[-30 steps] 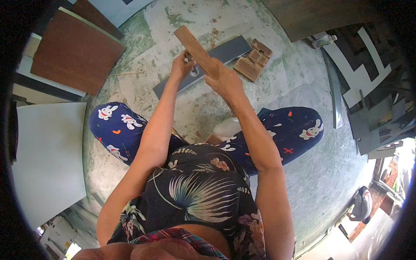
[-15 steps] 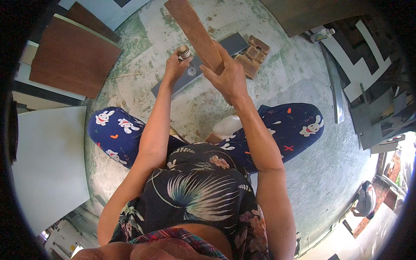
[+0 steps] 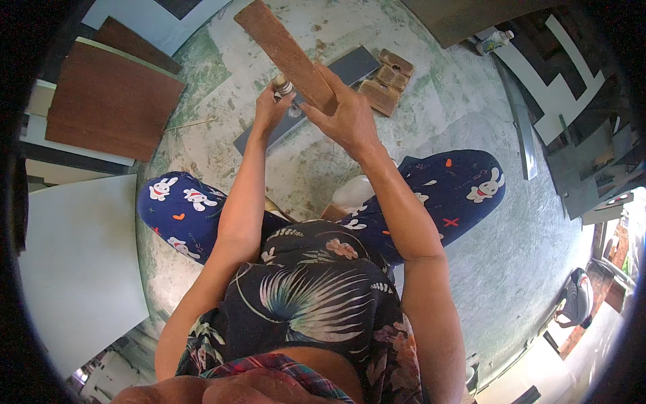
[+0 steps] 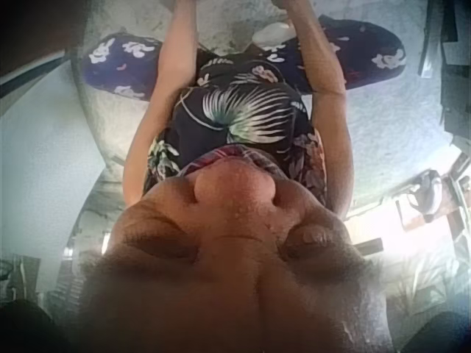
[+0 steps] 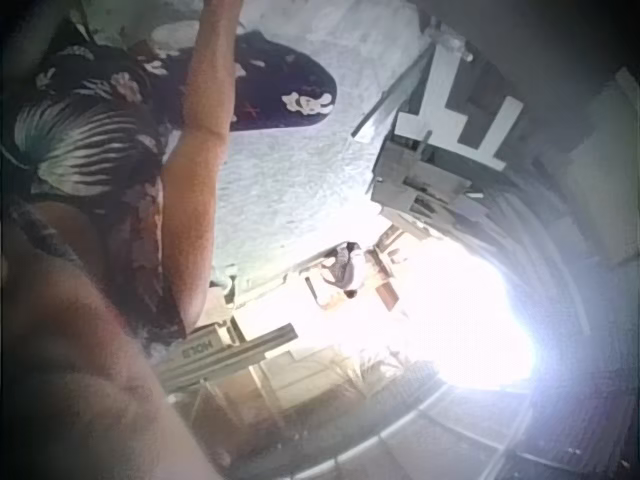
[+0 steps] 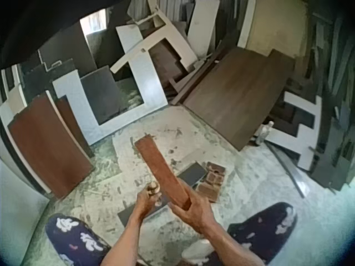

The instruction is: Assembling and fitting wooden furniture components together using a hammer and wooden block.

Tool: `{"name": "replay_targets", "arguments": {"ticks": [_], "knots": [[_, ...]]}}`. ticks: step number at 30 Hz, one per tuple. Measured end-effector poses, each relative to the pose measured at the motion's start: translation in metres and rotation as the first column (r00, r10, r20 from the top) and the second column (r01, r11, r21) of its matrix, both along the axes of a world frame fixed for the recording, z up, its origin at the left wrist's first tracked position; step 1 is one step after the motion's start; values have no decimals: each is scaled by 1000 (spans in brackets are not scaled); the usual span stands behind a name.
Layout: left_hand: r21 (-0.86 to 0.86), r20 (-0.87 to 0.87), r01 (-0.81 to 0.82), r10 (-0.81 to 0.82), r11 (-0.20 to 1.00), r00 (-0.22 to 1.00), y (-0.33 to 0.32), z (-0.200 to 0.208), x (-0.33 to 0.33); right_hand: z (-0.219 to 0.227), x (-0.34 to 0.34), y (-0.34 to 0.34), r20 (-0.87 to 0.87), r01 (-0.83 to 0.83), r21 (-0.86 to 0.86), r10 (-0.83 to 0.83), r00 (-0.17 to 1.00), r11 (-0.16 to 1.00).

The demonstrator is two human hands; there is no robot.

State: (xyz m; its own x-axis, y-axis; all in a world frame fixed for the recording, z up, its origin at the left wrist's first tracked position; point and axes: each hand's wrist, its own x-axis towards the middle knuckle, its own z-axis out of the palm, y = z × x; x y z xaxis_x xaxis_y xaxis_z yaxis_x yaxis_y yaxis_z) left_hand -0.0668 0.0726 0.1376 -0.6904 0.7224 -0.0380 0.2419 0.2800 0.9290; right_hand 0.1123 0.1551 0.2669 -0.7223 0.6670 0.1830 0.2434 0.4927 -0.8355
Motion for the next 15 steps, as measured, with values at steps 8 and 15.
{"name": "replay_targets", "arguments": {"ticks": [8, 15], "knots": [[-26, 43, 23, -21, 999, 999, 4, 5, 1, -20, 4, -6, -63, -4, 55, 7, 998, 999], [-43, 65, 26, -23, 999, 998, 4, -1, 1, -17, 6, -8, 264, -64, 6, 61, 963, 998]]}}
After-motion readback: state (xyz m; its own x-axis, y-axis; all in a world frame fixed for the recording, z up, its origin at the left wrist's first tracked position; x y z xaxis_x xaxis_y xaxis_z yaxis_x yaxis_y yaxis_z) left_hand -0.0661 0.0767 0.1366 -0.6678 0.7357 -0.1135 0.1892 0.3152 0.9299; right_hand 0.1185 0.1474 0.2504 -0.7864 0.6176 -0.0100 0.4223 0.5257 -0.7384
